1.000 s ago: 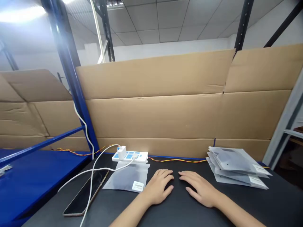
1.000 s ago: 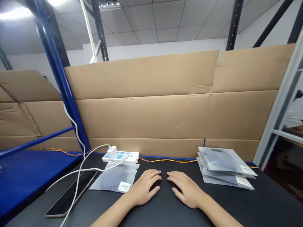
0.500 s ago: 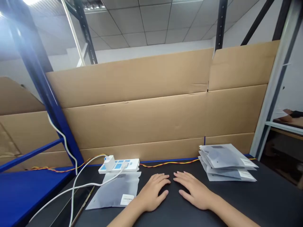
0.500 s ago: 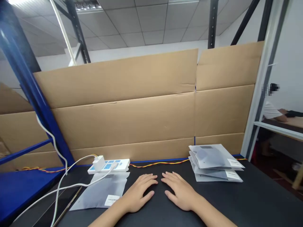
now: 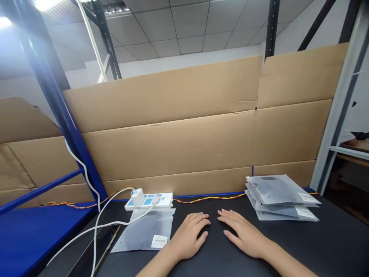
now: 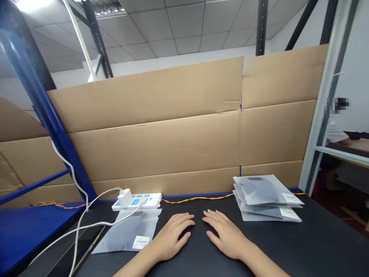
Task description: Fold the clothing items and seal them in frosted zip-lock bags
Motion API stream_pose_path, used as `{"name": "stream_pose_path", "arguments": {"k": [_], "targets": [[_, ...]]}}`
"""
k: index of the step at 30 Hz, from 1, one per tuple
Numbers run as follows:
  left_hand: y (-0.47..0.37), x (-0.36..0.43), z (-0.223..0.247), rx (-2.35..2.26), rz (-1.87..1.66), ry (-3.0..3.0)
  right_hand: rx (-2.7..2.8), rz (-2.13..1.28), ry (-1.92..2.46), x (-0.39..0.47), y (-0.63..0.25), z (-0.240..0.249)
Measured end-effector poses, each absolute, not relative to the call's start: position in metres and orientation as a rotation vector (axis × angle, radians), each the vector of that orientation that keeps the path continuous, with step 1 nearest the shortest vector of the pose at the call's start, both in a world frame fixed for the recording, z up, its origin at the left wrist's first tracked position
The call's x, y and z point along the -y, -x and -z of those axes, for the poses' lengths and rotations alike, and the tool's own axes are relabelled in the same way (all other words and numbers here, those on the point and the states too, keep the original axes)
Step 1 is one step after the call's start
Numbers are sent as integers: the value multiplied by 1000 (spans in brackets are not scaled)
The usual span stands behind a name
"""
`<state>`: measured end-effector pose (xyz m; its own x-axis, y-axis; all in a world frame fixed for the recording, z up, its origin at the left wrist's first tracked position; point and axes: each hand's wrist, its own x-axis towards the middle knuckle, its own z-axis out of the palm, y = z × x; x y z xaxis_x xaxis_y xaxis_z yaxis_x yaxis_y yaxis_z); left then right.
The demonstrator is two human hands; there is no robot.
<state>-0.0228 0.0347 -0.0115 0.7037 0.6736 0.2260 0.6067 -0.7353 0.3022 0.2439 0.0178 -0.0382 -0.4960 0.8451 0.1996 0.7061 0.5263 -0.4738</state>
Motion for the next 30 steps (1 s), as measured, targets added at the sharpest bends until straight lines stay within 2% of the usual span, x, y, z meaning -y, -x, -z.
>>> {"name": "stream_pose_path", "arguments": {"k": [12, 18, 20, 26, 30], "targets": [[24, -30, 4, -1123, -321, -2856, 2334, -487, 1260, -19, -246, 42], [39, -37, -1, -2028, -28, -2684, 2319, -524, 1251, -20, -248, 44], [44, -39, -2, -2131, 48, -2595, 2321, -523, 1250, -20, -248, 43], [41, -37, -2, -1911, 121, -2637, 2335, -496, 1251, -20, -248, 43], [33, -29, -4, -1725, -11, -2652, 2318, -505, 1238, -21, -248, 45]]}}
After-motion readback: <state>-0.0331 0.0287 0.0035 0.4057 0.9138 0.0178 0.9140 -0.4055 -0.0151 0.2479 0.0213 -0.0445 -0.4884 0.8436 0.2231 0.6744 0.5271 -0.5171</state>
